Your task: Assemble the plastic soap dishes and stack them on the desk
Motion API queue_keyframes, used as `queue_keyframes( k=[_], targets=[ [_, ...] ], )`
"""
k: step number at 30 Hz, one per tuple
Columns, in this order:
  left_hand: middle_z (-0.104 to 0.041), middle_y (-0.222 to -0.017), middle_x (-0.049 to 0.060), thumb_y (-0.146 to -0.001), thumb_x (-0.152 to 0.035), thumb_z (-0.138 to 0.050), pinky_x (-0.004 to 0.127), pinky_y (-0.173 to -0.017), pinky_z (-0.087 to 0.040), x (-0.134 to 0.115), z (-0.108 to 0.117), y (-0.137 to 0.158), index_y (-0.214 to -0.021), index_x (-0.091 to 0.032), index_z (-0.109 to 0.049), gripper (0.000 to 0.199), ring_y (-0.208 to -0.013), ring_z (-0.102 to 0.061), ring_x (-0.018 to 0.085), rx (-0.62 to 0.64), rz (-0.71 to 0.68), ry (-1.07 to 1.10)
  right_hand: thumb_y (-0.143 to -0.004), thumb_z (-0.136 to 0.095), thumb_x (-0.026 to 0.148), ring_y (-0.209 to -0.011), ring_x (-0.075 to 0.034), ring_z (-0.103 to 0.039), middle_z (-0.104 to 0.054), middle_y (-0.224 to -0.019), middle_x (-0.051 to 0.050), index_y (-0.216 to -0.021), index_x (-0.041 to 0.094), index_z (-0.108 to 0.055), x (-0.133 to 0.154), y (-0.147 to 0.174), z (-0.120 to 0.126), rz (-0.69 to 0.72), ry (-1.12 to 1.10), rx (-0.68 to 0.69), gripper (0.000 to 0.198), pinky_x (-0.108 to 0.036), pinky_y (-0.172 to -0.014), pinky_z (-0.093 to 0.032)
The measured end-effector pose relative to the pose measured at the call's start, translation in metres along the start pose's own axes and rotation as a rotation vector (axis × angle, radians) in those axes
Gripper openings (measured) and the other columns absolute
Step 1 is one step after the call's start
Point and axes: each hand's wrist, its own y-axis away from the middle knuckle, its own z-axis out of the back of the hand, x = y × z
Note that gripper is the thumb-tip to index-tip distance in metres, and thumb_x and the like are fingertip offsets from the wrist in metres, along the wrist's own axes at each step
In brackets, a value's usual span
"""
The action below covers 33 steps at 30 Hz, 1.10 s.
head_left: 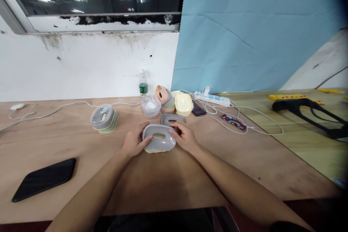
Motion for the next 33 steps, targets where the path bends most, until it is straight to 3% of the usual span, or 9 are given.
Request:
queue_keyframes(
  k=[5, 8, 12, 17, 20, 24, 28, 33],
  targets=[
    [-0.060, -0.120, 0.010, -0.085, -0.052, -0.051, 0.030, -0.077, -0.048, 0.008, 0.001, -0.007, -0.104, -0.019, -0.066, 0.041, -0.092, -0.063, 0.021, 0.093, 0.007, -0.095, -0.086, -0.056, 0.037, -0.078, -0.018, -0.058, -0.064, -0.092, -0.007, -0.097, 0.020, -0.066, -0.008, -0.004, -0.013, -0.074, -0.001, 0.096, 0.022, -0.030, -0.065, -0.046],
    [-0.065, -0.107, 0.008, -0.086, -0.051, -0.048, 0.029, -0.075, -0.047, 0.015, -0.002, -0.009, -0.091, -0.020, -0.069, 0.038, -0.087, -0.063, 0.020, 0.163, 0.051, -0.111, -0.085, -0.058, 0.035, -0.079, -0.018, -0.060, -0.067, -0.091, -0.006, -0.097, 0.020, -0.067, -0.015, -0.007, -0.020, -0.111, -0.029, 0.188, 0.021, -0.029, -0.067, -0.046],
    [-0.068, -0.092, 0.005, -0.090, -0.046, -0.043, 0.028, -0.074, -0.046, 0.021, -0.008, -0.011, -0.096, -0.023, -0.070, 0.036, -0.083, -0.062, 0.019, 0.194, 0.096, -0.071, -0.087, -0.055, 0.034, -0.078, -0.018, -0.062, -0.071, -0.090, -0.005, -0.097, 0.021, -0.069, -0.022, -0.008, -0.022, -0.147, -0.065, 0.240, 0.021, -0.030, -0.070, -0.046],
    [-0.067, -0.099, 0.005, -0.086, -0.045, -0.049, 0.029, -0.077, -0.047, 0.025, -0.014, -0.014, -0.094, -0.025, -0.072, 0.032, -0.087, -0.062, 0.020, 0.187, 0.133, -0.048, -0.087, -0.055, 0.033, -0.075, -0.018, -0.063, -0.071, -0.086, -0.005, -0.094, 0.020, -0.070, -0.023, -0.008, -0.021, -0.132, -0.014, 0.283, 0.021, -0.030, -0.068, -0.046],
    [-0.067, -0.102, 0.005, -0.087, -0.044, -0.049, 0.029, -0.082, -0.047, 0.027, -0.014, -0.014, -0.095, -0.024, -0.072, 0.031, -0.090, -0.063, 0.020, 0.183, 0.117, -0.028, -0.085, -0.058, 0.029, -0.084, -0.019, -0.062, -0.069, -0.093, -0.006, -0.095, 0.020, -0.070, -0.015, -0.012, -0.018, -0.039, 0.089, 0.210, 0.018, -0.031, -0.074, -0.047],
    [-0.067, -0.103, 0.006, -0.089, -0.044, -0.046, 0.030, -0.085, -0.047, 0.027, -0.013, -0.013, -0.094, -0.023, -0.072, 0.034, -0.090, -0.063, 0.020, 0.190, 0.103, -0.019, -0.087, -0.055, 0.026, -0.101, -0.021, -0.059, -0.062, -0.114, -0.007, -0.109, 0.023, -0.065, 0.005, -0.036, -0.015, 0.081, 0.186, 0.079, 0.024, -0.033, -0.083, -0.048],
    [-0.067, -0.103, 0.005, -0.090, -0.043, -0.044, 0.030, -0.085, -0.046, 0.025, -0.011, -0.012, -0.097, -0.022, -0.071, 0.034, -0.091, -0.063, 0.020, 0.192, 0.076, -0.009, -0.088, -0.054, 0.025, -0.112, -0.021, -0.054, -0.052, -0.130, -0.008, -0.127, 0.023, -0.053, 0.018, -0.069, -0.020, 0.168, 0.252, 0.141, 0.039, -0.033, -0.089, -0.046],
    [-0.066, -0.102, 0.006, -0.091, -0.044, -0.043, 0.030, -0.085, -0.046, 0.024, -0.005, -0.011, -0.099, -0.023, -0.070, 0.035, -0.092, -0.063, 0.020, 0.204, 0.064, -0.047, -0.087, -0.052, 0.017, -0.101, -0.019, -0.058, -0.060, -0.114, -0.009, -0.119, 0.018, -0.057, 0.011, -0.093, -0.036, 0.133, 0.291, 0.211, 0.033, -0.033, -0.089, -0.044]
  ],
)
